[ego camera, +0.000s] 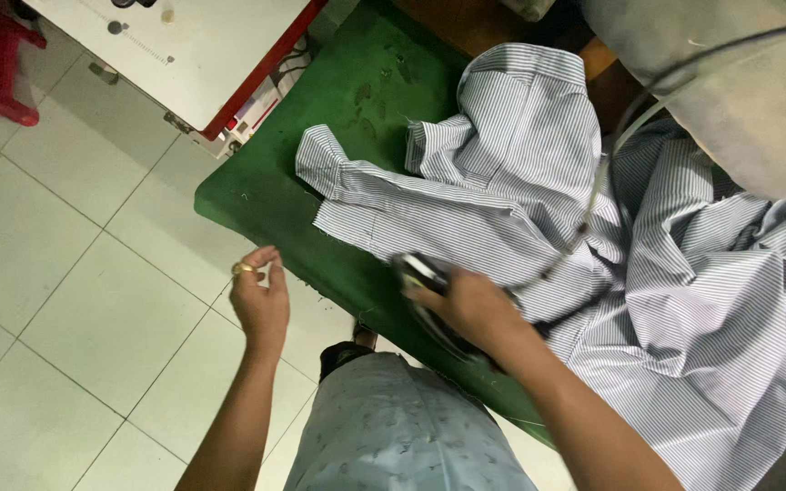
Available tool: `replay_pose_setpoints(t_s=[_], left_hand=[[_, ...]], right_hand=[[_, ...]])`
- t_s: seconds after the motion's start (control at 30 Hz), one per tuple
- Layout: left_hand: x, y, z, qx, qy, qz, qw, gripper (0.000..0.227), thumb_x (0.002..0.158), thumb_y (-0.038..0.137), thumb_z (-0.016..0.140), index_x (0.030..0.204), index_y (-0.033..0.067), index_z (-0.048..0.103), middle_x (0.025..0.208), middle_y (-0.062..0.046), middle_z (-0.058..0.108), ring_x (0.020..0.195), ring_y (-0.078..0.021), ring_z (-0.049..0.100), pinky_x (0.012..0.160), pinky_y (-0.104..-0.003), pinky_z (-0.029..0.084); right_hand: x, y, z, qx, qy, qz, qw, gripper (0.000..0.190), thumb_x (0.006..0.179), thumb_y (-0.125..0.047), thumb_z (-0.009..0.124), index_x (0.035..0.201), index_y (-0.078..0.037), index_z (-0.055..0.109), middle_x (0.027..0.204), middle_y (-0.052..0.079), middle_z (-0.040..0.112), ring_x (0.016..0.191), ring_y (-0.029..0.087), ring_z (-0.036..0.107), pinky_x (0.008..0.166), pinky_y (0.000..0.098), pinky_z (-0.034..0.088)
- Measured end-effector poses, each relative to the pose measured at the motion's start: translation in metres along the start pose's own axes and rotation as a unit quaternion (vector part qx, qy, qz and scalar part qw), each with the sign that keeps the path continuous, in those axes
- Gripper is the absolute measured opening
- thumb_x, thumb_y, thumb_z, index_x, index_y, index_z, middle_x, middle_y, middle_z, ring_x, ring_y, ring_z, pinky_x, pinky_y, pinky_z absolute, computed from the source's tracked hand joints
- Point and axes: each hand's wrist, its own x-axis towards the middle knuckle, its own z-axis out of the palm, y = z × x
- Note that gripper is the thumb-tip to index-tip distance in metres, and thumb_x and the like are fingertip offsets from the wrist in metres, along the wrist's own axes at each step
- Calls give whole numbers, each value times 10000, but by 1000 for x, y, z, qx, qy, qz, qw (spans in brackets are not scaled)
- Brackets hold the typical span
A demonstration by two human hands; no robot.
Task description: The person irons a striped shirt on a green ironing board, repeatedly smoothing the fabric with an electric iron and adjusting the shirt's position to reach different sections. The person uses both hands to spread and align the shirt while applying the iron to remove wrinkles.
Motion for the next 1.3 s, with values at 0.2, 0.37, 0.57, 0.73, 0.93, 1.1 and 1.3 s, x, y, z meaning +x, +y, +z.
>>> replay_pose_setpoints(t_s=[0.2, 0.37, 0.57, 0.73, 0.93, 1.1, 1.3], left_hand=[[-30, 27, 45, -18, -107, 179, 978, 378, 951, 41, 673, 1327, 40, 630, 1352, -202, 626, 1295, -399, 562, 1091, -508, 427], [-65, 62, 84, 92, -298, 311, 898, 696, 1048, 403, 558, 1631, 157, 267, 1703, -150, 256, 1578, -420, 204, 1220, -652, 220], [-79, 68, 108, 345, -465, 358, 732, 854, 985, 746, 140, 1640, 206, 45, 1711, -82, -89, 1559, -339, -73, 1203, -627, 16], [-87, 60, 106, 257, -360, 397, 804, 808, 1010, 637, 405, 1642, 157, 251, 1724, -102, 166, 1586, -357, 123, 1197, -676, 147], [-68, 54, 114, 294, -333, 342, 828, 817, 1002, 641, 400, 1647, 168, 236, 1733, -81, 148, 1591, -337, 107, 1207, -670, 131], [-59, 37, 76, 287, -233, 367, 854, 743, 1018, 609, 472, 1573, 116, 433, 1647, -164, 381, 1521, -398, 332, 1127, -723, 248], [-45, -14, 53, 305, -61, 334, 890, 348, 942, 522, 688, 1095, 214, 743, 1015, -2, 672, 1055, -267, 648, 867, -474, 493]], right_hand=[[-44, 121, 17, 7, 37, 86, 996, 712, 873, -680, 665, 1041, 11, 701, 912, 270, 758, 963, 438, 760, 780, 495, 609], [-83, 156, 11, 89, -8, 214, 973, 553, 865, -636, 647, 1012, -103, 652, 869, 91, 813, 827, 271, 786, 762, 358, 593], [-118, 198, 39, 106, 5, 256, 961, 619, 833, -671, 652, 1101, -113, 663, 930, 111, 816, 899, 305, 786, 818, 383, 586], [-147, 219, 33, 191, -12, 281, 940, 530, 852, -618, 710, 845, -97, 613, 655, 43, 621, 586, 164, 568, 557, 323, 453], [-140, 190, -8, 208, 70, 306, 926, 551, 926, -592, 599, 869, -45, 619, 748, 134, 724, 687, 278, 684, 661, 382, 488], [-102, 193, 13, 162, 96, 234, 954, 633, 873, -647, 679, 927, -17, 716, 790, 250, 764, 885, 426, 763, 781, 487, 576], [-78, 138, 15, 111, 59, 165, 978, 642, 859, -648, 685, 987, -21, 726, 875, 275, 763, 957, 447, 752, 814, 527, 583]])
